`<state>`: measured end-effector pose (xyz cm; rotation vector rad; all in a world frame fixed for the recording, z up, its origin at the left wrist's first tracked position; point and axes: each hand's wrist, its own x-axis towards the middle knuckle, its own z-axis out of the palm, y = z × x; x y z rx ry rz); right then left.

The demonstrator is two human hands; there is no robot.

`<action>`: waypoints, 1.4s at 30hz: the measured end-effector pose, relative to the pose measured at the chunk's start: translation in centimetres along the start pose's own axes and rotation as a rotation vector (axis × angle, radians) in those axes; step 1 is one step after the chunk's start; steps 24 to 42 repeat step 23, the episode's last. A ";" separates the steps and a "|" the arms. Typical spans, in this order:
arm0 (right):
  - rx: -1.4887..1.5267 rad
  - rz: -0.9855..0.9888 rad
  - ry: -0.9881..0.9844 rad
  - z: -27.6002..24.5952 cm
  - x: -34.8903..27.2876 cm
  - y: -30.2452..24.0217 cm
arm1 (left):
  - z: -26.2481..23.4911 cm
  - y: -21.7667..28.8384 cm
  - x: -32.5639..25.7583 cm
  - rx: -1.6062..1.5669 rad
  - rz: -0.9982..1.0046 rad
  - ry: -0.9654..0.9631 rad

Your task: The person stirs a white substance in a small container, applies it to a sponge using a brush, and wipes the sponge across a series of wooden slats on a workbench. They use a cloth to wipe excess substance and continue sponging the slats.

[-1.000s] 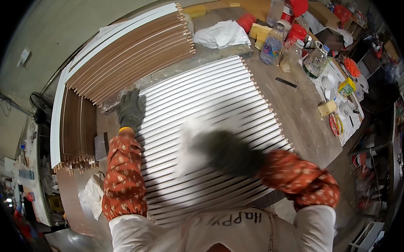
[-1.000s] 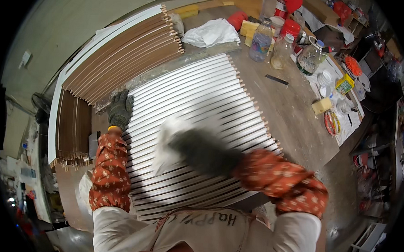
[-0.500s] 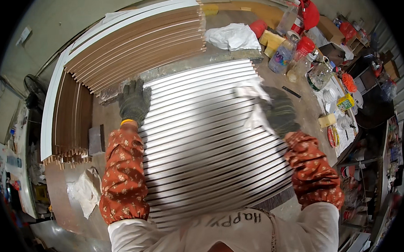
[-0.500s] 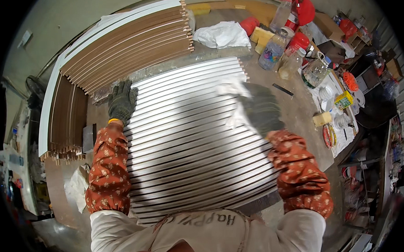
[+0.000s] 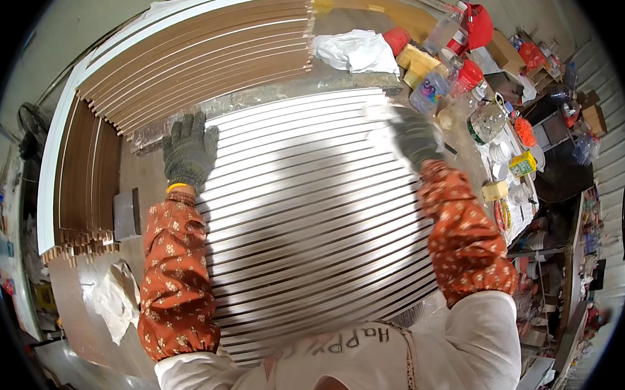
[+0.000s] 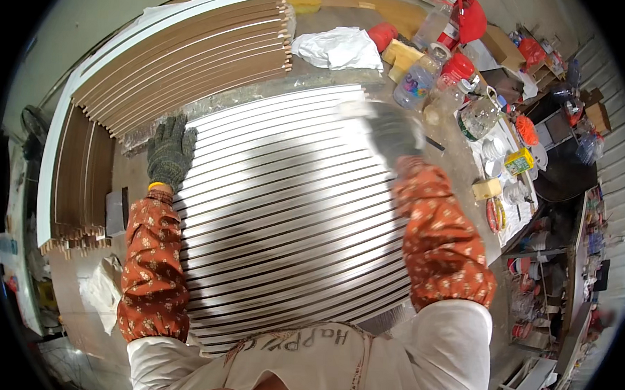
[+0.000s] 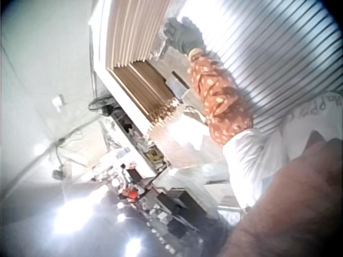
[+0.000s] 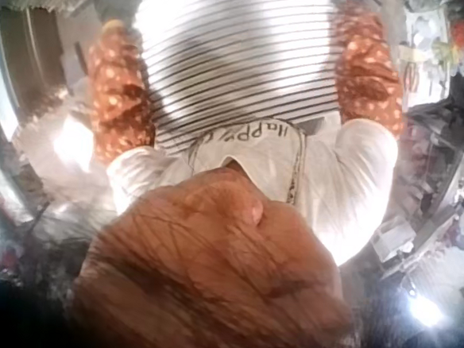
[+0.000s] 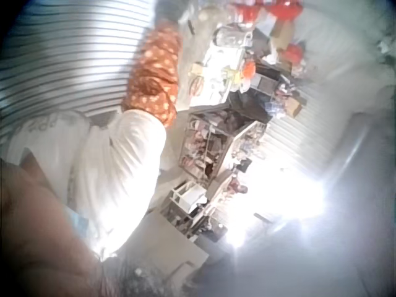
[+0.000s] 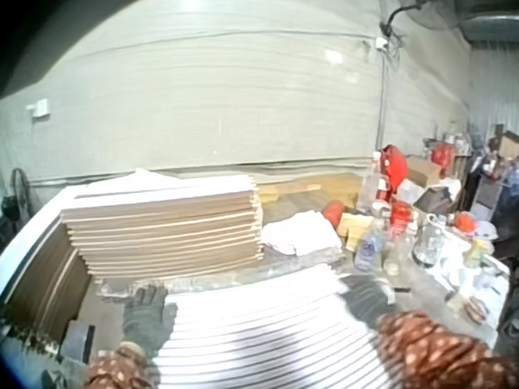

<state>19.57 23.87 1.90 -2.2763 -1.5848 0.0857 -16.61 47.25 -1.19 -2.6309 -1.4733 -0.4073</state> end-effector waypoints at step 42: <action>-0.231 -0.538 0.120 6.6 5.4 -11.4 | -1.1 -0.3 -2.3 0.044 0.061 0.097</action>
